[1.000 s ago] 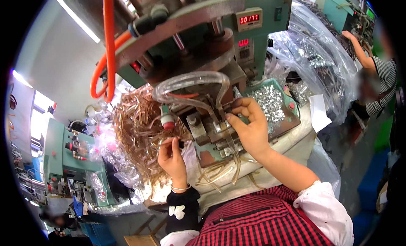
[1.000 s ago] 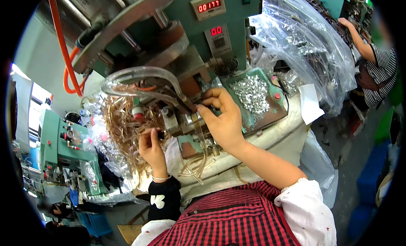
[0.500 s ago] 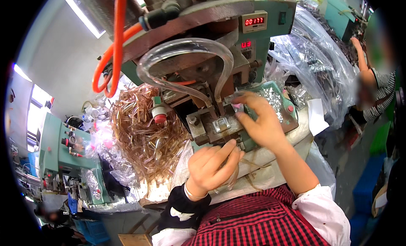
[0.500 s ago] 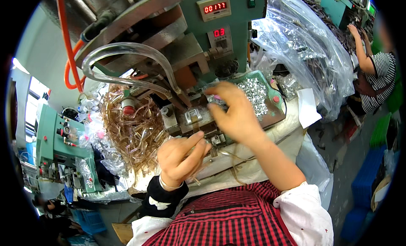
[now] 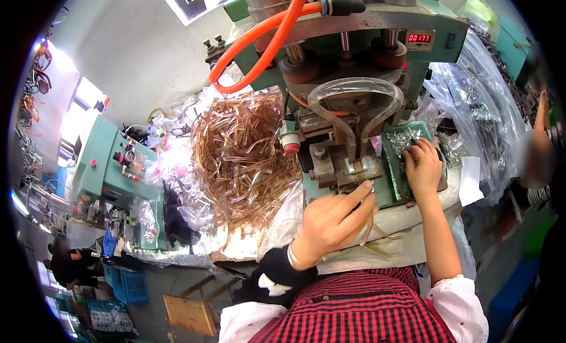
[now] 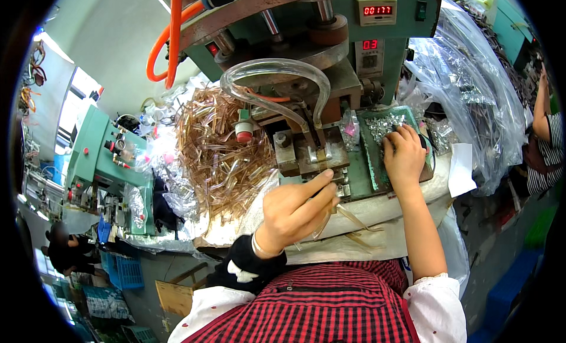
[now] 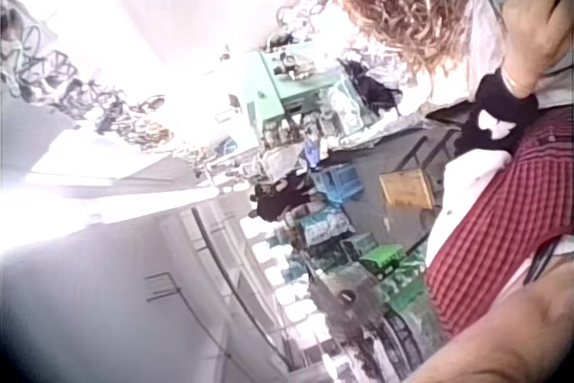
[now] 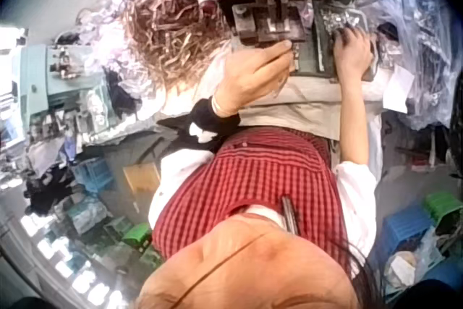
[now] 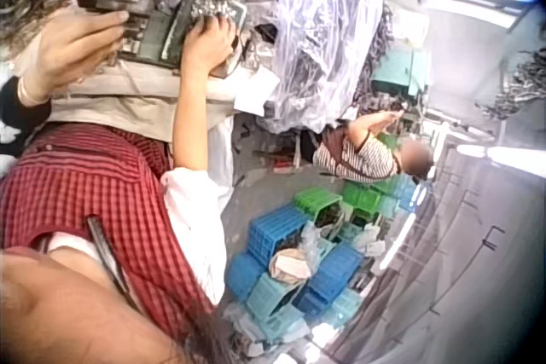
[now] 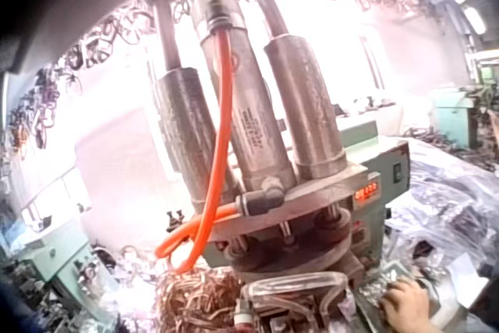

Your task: The person repeatedly picks small metallic components from a tray and places them into a machine fixture, then operates the machine to process each item. The person removes the processed items and returns them to a collection area, continuing the cycle.

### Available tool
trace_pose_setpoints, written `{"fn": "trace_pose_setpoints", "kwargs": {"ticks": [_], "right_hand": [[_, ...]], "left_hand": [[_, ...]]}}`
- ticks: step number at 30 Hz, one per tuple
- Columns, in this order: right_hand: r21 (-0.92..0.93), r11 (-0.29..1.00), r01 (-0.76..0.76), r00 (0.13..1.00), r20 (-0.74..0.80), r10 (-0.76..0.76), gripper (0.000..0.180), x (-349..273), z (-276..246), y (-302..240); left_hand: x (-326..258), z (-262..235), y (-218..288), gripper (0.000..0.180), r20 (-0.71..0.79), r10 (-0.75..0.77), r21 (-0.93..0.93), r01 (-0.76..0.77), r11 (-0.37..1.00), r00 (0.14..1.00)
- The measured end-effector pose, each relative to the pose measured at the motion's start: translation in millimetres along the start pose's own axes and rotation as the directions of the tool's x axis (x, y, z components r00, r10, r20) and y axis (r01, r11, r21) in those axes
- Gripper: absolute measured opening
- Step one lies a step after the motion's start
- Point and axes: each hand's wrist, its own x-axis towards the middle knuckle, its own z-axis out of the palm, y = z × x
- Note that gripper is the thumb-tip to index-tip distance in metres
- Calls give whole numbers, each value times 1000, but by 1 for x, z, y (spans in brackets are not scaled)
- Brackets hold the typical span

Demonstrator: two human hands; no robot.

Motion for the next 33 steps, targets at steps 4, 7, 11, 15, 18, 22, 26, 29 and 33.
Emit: {"fn": "trace_pose_setpoints", "kwargs": {"ticks": [4,7,11,15,18,22,26,29,33], "right_hand": [[128,992,-4,998,-54,11,7,-1,-9,-4],[194,981,2,997,-70,11,8,-3,-19,-5],[338,941,-24,999,-26,35,16,6,-12,-24],[383,923,-46,997,-44,68,17,4,-4,-28],[266,962,-54,990,-114,87,15,-11,-21,-11],[340,922,-186,965,-116,237,15,-32,-50,11],[582,802,-134,990,49,130,18,-12,-66,-39],[678,735,-24,999,49,-12,26,14,-56,-87],[807,548,-221,974,154,166,31,8,-24,-119]], "left_hand": [[-34,-42,12,21,-82,-148,218,163,962,986],[-22,-70,-20,17,-216,-297,453,365,813,930],[-31,-70,-92,11,-70,-400,652,346,675,914],[-72,-50,-142,9,25,-505,823,269,500,863],[-100,-48,-160,7,15,-567,848,290,444,824],[-115,-88,-133,5,-154,-772,784,552,285,617],[-114,-91,-119,14,-175,-784,361,780,512,596],[-98,-66,-108,12,-173,-804,-1,817,577,568],[-115,-29,-97,11,-188,-841,-324,776,540,507]]}}
